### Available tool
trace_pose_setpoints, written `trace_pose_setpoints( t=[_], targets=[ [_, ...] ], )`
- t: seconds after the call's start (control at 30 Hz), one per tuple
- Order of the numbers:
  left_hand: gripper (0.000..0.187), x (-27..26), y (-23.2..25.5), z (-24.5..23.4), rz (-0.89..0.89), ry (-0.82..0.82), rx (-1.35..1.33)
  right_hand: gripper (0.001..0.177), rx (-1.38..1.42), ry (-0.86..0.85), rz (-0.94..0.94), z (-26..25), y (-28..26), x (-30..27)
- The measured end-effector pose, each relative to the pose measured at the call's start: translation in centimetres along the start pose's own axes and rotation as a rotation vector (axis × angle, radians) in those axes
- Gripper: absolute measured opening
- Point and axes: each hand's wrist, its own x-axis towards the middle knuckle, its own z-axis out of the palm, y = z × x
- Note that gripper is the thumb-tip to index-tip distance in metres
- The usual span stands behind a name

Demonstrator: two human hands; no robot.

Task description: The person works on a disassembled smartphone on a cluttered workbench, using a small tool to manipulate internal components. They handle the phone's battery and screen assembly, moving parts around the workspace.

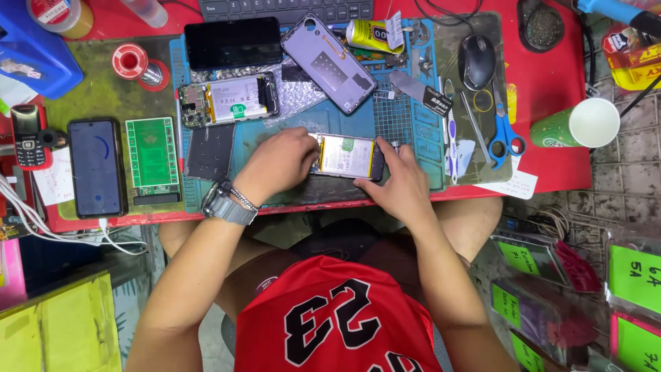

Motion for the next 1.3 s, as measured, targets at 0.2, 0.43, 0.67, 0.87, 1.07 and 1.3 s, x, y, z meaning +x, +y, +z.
trace_pose_setpoints(
  t=[0.2, 0.43, 0.67, 0.87, 1.07, 1.3],
  targets=[
    [0.014, 2.2, -0.4, -0.2, 0.019, 0.037, 0.075, 0.092, 0.017, 0.042, -0.020, 0.3, 0.3, -0.2],
    [0.016, 4.7, 0.0, -2.1, -0.022, -0.190, 0.075, 0.092, 0.032, 0.032, -0.006, 0.4, 0.3, -0.1],
    [0.018, 5.2, 1.2, -3.4, -0.017, -0.315, 0.156, 0.091, 0.059, 0.044, -0.003, 0.3, 0.2, -0.2],
    [0.021, 5.0, 1.2, -3.3, -0.013, -0.306, 0.114, 0.090, 0.044, 0.055, -0.004, 0.7, 0.4, -0.2],
    [0.025, 5.9, 1.0, -2.9, 0.004, -0.382, 0.147, 0.090, 0.046, 0.035, 0.007, 0.2, 0.2, -0.1],
    [0.031, 5.1, 2.6, -6.2, 0.005, -0.476, 0.100, 0.090, 0.054, 0.020, 0.012, -0.1, 0.0, -0.2]
  ],
)
